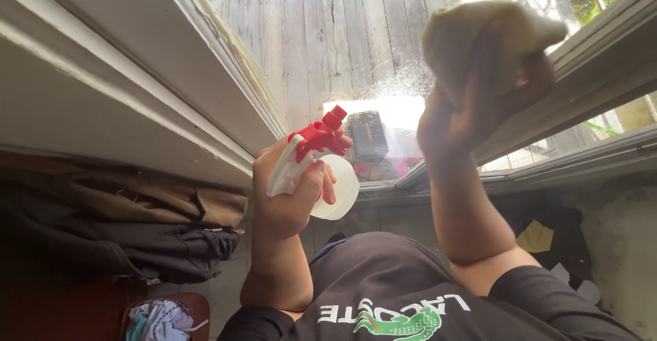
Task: The person sprays a window with a cleaning solution and wipes the glass with a cloth. The person continues to wipe the window repeatedly, focusing on different sections of the glass.
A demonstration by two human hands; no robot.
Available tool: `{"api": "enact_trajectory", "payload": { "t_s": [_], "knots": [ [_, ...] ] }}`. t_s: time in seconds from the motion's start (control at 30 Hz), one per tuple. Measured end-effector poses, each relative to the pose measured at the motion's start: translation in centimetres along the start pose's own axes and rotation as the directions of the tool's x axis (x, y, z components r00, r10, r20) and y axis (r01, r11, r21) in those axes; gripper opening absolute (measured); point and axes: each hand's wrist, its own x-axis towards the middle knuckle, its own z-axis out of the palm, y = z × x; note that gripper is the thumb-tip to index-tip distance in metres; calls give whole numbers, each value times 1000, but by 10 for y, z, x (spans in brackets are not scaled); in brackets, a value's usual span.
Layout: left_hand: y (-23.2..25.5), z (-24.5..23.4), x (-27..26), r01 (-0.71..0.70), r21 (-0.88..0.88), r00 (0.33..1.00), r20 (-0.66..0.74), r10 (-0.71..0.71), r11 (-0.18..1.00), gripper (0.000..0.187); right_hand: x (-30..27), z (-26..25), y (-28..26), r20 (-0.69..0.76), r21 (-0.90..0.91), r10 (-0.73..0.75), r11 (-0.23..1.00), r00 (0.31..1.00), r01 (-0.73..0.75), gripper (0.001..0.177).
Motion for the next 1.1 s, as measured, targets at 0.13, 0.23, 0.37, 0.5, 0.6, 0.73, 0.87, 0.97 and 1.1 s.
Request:
{"api": "enact_trajectory", "payload": {
  "t_s": [0.13,0.23,0.37,0.5,0.6,0.73,0.87,0.97,1.1],
  "knots": [
    [-5,0,3,-30,45,1000,8,30,999,33,-104,-31,89,-165,-359,-229,920,959,157,40],
    [-8,1,6,5,-16,1000,13,-4,1000,33,-132,-26,93,-79,36,136,990,988,-134,36],
    [-8,4,9,25,-7,1000,1,-25,1000,36,-165,-50,115,316,-682,-392,539,864,494,36],
    [-10,8,10,19,0,1000,4,-19,1000,36,-152,-49,98,-142,-272,-107,960,984,65,43],
    [-8,12,8,-10,15,1000,24,10,1000,35,-42,-24,21,-25,160,91,983,996,-86,23],
    [-5,15,7,-7,-16,1000,5,7,1000,36,-59,-43,42,-97,-339,-24,941,995,-10,8],
    [-5,17,11,-14,8,1000,16,14,1000,34,-85,-42,59,25,-510,-134,851,991,128,31],
    [-12,20,11,1,-26,1000,4,0,1000,35,-123,-48,84,234,-638,-238,694,943,333,24],
    [-17,21,19,-202,90,978,71,196,975,19,-171,-51,91,397,-670,-270,567,877,478,28]
  ]
}}
